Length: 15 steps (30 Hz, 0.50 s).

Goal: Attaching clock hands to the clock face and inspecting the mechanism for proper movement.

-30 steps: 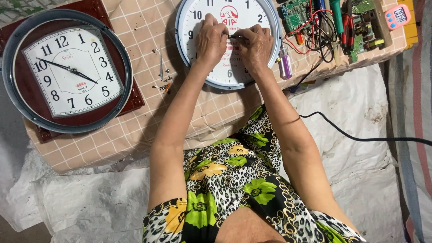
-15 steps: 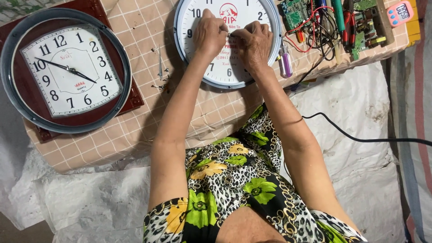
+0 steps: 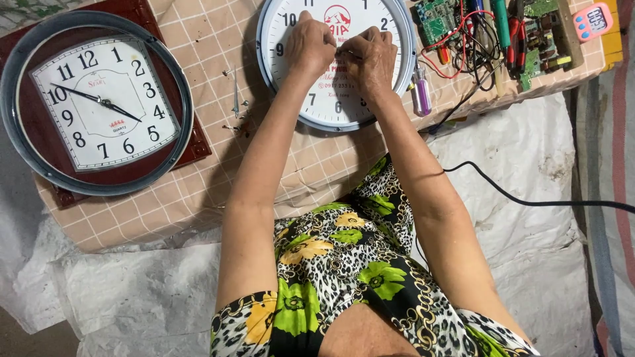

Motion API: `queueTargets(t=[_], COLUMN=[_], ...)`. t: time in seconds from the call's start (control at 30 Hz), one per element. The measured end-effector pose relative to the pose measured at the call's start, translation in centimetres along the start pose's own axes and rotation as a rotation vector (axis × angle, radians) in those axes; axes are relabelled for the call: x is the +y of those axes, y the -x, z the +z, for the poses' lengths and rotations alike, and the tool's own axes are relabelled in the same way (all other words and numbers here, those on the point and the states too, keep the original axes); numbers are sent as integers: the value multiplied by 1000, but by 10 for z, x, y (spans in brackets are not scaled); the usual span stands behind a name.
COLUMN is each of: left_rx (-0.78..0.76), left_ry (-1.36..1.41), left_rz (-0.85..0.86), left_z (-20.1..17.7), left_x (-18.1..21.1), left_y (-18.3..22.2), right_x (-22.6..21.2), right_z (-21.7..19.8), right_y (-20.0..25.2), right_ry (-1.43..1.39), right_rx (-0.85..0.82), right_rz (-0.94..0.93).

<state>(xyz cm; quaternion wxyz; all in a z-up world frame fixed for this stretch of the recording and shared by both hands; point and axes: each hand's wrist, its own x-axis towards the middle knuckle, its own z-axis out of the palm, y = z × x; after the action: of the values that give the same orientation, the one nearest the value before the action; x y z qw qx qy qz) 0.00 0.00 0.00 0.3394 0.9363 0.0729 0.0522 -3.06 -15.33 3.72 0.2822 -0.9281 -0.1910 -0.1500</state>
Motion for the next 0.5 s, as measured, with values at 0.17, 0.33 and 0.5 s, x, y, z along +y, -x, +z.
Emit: queueTargets(t=[0.17, 0.33, 0.5], left_rx=[-11, -56, -20], left_ry=[-16, -31, 11], left_rz=[-1, -12, 89], left_z=[-4, -6, -3], left_x=[3, -3, -11], left_y=[1, -7, -3], right_x=[3, 5, 14], right_z=[2, -12, -21], right_y=[-3, -3, 12], right_ry=[37, -35, -22], right_rx=[-29, -54, -24], right_rz=[-2, -64, -52])
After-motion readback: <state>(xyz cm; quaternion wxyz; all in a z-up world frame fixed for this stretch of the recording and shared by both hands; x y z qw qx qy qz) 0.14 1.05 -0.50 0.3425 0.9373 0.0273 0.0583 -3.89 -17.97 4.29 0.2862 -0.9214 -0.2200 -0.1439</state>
